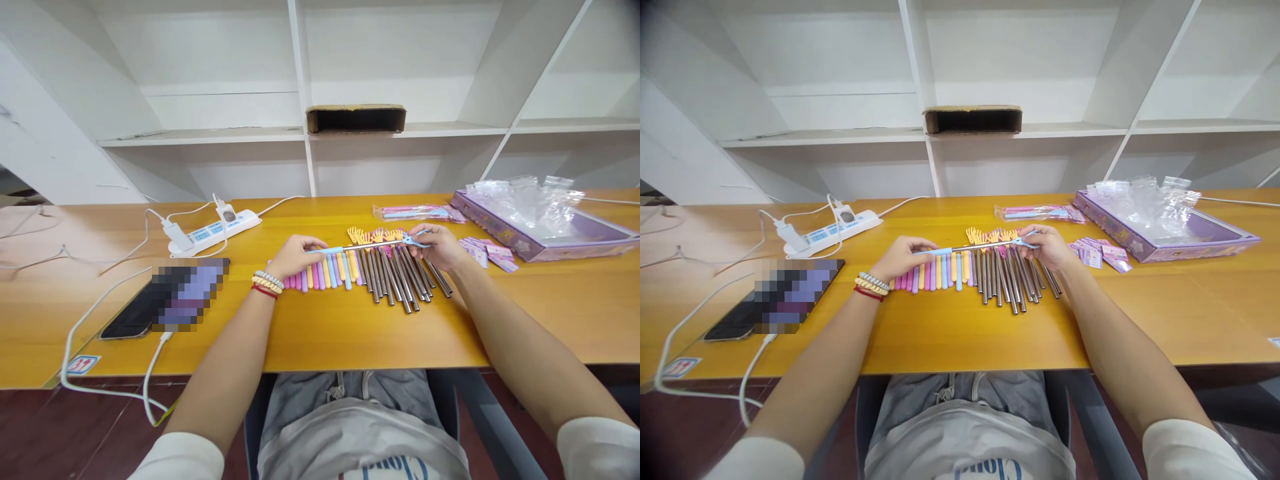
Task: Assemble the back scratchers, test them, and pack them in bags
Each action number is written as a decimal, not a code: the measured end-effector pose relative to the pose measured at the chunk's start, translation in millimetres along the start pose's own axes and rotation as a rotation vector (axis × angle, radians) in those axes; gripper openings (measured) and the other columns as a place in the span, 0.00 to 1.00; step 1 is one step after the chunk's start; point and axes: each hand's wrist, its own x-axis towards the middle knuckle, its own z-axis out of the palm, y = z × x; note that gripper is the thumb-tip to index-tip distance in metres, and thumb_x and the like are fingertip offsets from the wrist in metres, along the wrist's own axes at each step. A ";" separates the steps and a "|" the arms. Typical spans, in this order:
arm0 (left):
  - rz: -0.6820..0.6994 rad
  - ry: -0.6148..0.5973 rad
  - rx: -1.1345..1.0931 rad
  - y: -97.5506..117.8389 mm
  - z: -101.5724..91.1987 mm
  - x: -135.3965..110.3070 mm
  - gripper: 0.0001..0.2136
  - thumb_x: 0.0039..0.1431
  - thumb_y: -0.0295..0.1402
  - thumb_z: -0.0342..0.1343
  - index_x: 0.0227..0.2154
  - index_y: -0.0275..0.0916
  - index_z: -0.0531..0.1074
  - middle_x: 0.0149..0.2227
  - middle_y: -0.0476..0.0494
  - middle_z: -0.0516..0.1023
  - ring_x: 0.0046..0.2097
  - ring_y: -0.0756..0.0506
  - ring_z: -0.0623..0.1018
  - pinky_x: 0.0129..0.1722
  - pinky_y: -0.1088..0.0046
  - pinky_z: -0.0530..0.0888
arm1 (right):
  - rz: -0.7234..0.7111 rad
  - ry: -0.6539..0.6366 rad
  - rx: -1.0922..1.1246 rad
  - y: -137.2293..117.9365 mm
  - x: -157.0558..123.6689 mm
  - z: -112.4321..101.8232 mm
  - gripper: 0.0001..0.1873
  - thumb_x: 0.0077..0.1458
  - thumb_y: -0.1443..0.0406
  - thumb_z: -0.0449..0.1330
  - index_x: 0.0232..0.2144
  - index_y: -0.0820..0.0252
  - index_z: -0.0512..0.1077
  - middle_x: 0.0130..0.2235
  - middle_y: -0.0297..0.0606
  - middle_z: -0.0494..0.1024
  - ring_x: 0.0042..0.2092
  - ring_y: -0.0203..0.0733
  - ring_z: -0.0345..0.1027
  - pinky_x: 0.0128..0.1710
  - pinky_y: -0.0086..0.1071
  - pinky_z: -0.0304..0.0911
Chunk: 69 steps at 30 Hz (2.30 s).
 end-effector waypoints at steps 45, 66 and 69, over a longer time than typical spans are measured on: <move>-0.012 0.120 -0.189 44.0 22.1 -5.2 0.15 0.49 0.39 0.58 0.38 0.34 0.72 0.33 0.43 0.76 0.31 0.51 0.73 0.31 0.74 0.68 | -0.252 -0.131 -0.386 5.1 -21.9 49.9 0.15 0.38 0.57 0.68 0.25 0.63 0.74 0.20 0.33 0.70 0.18 0.27 0.56 0.17 0.27 0.52; -0.657 0.335 1.111 -100.3 -156.6 -239.1 0.27 0.59 0.44 0.37 0.61 0.42 0.48 0.58 0.39 0.65 0.58 0.36 0.61 0.54 0.54 0.55 | -0.269 0.248 -0.242 -5.2 -9.6 16.2 0.14 0.37 0.61 0.69 0.25 0.62 0.70 0.18 0.32 0.66 0.20 0.29 0.57 0.20 0.28 0.50; -0.558 0.404 1.039 -99.9 -157.4 -249.9 0.29 0.56 0.44 0.40 0.59 0.37 0.51 0.56 0.33 0.66 0.57 0.35 0.64 0.53 0.56 0.58 | -0.232 0.266 -0.246 -4.8 -10.4 15.1 0.14 0.38 0.61 0.69 0.27 0.63 0.70 0.18 0.32 0.66 0.20 0.30 0.57 0.21 0.29 0.50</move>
